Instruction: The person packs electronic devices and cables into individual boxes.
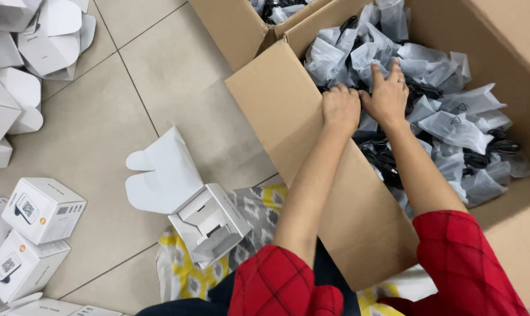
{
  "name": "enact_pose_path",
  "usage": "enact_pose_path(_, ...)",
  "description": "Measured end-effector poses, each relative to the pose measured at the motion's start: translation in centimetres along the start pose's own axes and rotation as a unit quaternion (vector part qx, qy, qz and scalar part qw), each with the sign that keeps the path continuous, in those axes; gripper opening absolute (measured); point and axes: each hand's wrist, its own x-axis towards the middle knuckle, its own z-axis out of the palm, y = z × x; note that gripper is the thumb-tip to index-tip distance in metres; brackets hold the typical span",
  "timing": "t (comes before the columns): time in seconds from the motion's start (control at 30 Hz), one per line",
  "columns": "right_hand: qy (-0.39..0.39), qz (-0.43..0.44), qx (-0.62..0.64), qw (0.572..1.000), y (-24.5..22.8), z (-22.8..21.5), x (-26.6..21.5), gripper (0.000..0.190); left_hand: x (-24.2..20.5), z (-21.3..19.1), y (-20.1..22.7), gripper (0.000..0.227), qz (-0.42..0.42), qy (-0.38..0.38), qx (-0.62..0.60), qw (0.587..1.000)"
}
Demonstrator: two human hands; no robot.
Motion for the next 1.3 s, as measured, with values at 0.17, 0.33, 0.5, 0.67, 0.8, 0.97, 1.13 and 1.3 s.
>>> enact_pose_path(0.17,0.029,0.043,0.028,0.998,-0.2,2.8,-0.5,0.054,3.9,4.5,1.0,0.030,-0.064,-0.081,0.050,0.993)
enact_pose_path(0.33,0.103,0.058,0.095,0.988,0.0,2.1,-2.4,0.040,3.8,5.6,1.6,0.028,-0.116,-0.100,0.038,0.987)
enact_pose_path(0.5,0.248,0.145,0.331,0.899,-3.0,-6.3,-3.9,0.023,3.1,4.1,1.6,0.026,-0.013,0.048,0.241,0.969)
enact_pose_path(0.67,0.321,0.141,0.469,0.811,-5.4,-10.8,-11.7,0.026,0.2,3.1,1.0,0.020,0.016,0.134,-0.011,0.991)
enact_pose_path(0.8,0.273,0.163,0.502,0.805,-9.5,-12.7,-16.0,0.032,-13.7,-5.0,-1.1,0.019,-0.075,0.314,-0.470,0.822)
enact_pose_path(0.97,0.149,0.143,0.550,0.809,-17.9,-10.5,-22.6,0.032,-35.7,-5.3,-10.7,0.018,-0.224,0.395,-0.452,0.768)
enact_pose_path(1.13,-0.037,0.105,0.555,0.824,-28.4,-6.5,-28.3,0.031,-49.0,-3.0,-19.1,0.017,-0.336,0.365,-0.271,0.824)
enact_pose_path(1.3,-0.123,0.128,0.531,0.829,-33.9,-4.8,-29.3,0.032,-49.1,-1.8,-24.0,0.022,-0.233,0.272,-0.171,0.918)
